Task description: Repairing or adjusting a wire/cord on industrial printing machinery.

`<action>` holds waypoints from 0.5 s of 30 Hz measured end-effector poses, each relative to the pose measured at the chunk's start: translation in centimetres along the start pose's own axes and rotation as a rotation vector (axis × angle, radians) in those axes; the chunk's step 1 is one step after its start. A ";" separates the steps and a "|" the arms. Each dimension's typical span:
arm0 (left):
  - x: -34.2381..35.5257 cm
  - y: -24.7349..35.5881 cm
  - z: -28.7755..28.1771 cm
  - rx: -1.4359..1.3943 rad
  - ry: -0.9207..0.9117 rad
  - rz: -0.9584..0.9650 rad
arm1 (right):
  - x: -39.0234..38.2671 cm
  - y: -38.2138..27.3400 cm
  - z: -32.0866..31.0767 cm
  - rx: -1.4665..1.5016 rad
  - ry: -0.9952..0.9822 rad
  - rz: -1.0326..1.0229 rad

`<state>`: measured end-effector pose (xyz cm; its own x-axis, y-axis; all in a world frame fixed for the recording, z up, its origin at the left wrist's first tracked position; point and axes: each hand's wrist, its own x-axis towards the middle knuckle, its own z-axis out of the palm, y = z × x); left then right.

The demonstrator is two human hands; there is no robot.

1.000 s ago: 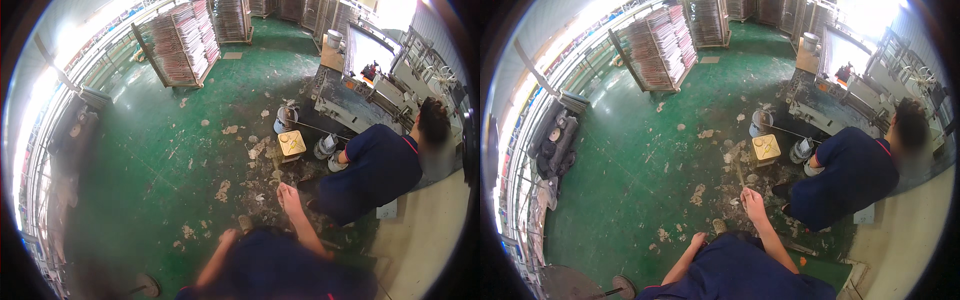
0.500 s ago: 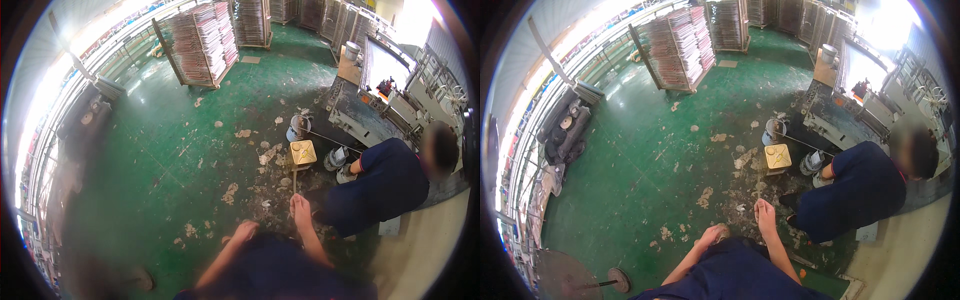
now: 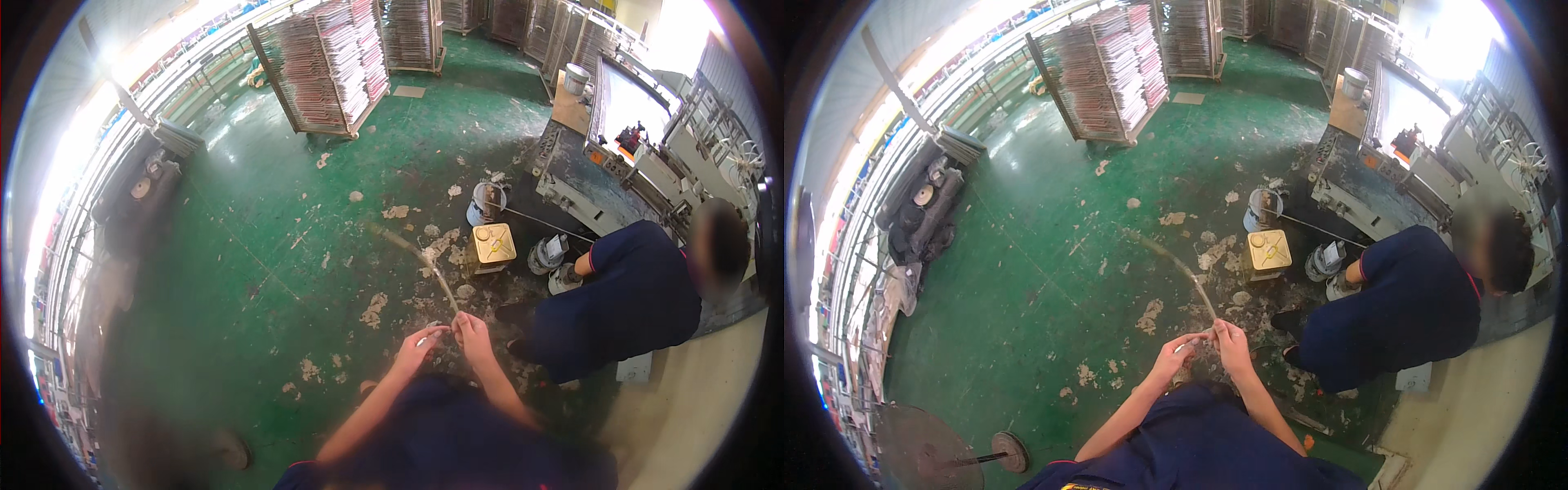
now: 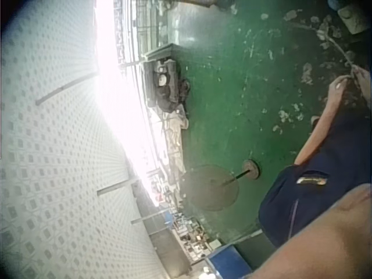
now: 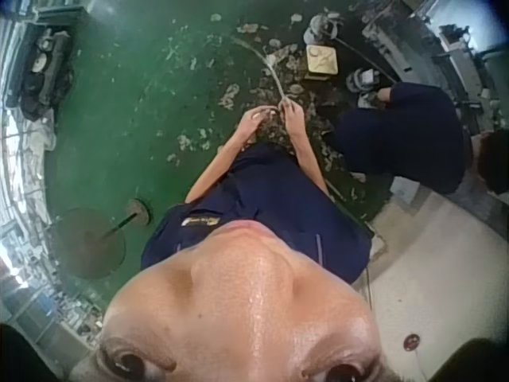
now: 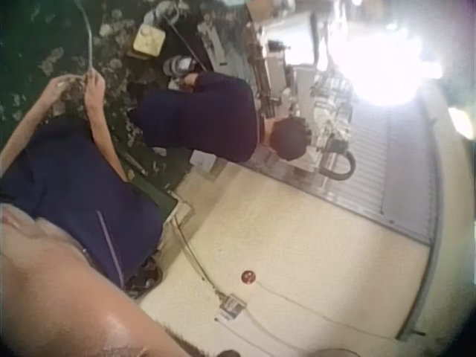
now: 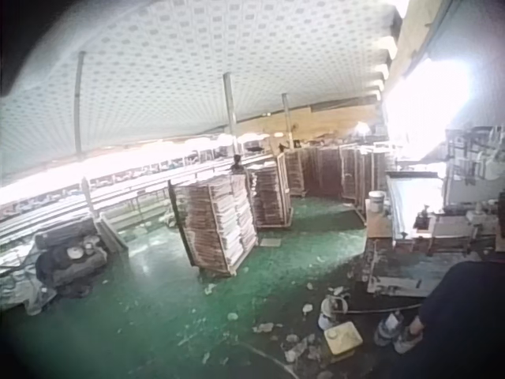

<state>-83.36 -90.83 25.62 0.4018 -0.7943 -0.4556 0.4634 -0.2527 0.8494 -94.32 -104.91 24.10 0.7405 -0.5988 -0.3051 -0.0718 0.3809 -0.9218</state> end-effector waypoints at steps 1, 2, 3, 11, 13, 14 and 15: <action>-0.2 0.2 0.1 -0.007 0.005 0.009 | 0.1 0.1 0.0 -0.008 0.047 -0.004; -0.2 -0.1 0.0 -0.005 0.005 0.007 | 0.1 0.2 0.0 -0.016 0.092 -0.008; -0.1 -0.5 -0.3 -0.024 0.015 0.007 | 0.3 0.3 0.1 -0.016 0.088 -0.008; 0.2 -0.9 -0.6 -0.089 0.055 0.021 | 0.3 1.3 1.0 -0.189 0.064 -0.052; 0.3 -1.2 -0.8 -0.094 0.076 0.039 | 0.1 1.5 1.4 -0.123 -0.018 -0.023; 0.2 -1.4 -0.9 -0.094 0.077 0.037 | -0.1 1.6 1.4 -0.058 -0.097 0.004; 0.2 -1.2 -0.8 -0.116 0.069 0.033 | -0.1 1.7 1.3 -0.058 -0.097 0.007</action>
<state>-83.25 -90.27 24.29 0.4700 -0.7599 -0.4490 0.5360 -0.1585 0.8292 -93.60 -103.29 22.90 0.8007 -0.5246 -0.2893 -0.1134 0.3415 -0.9330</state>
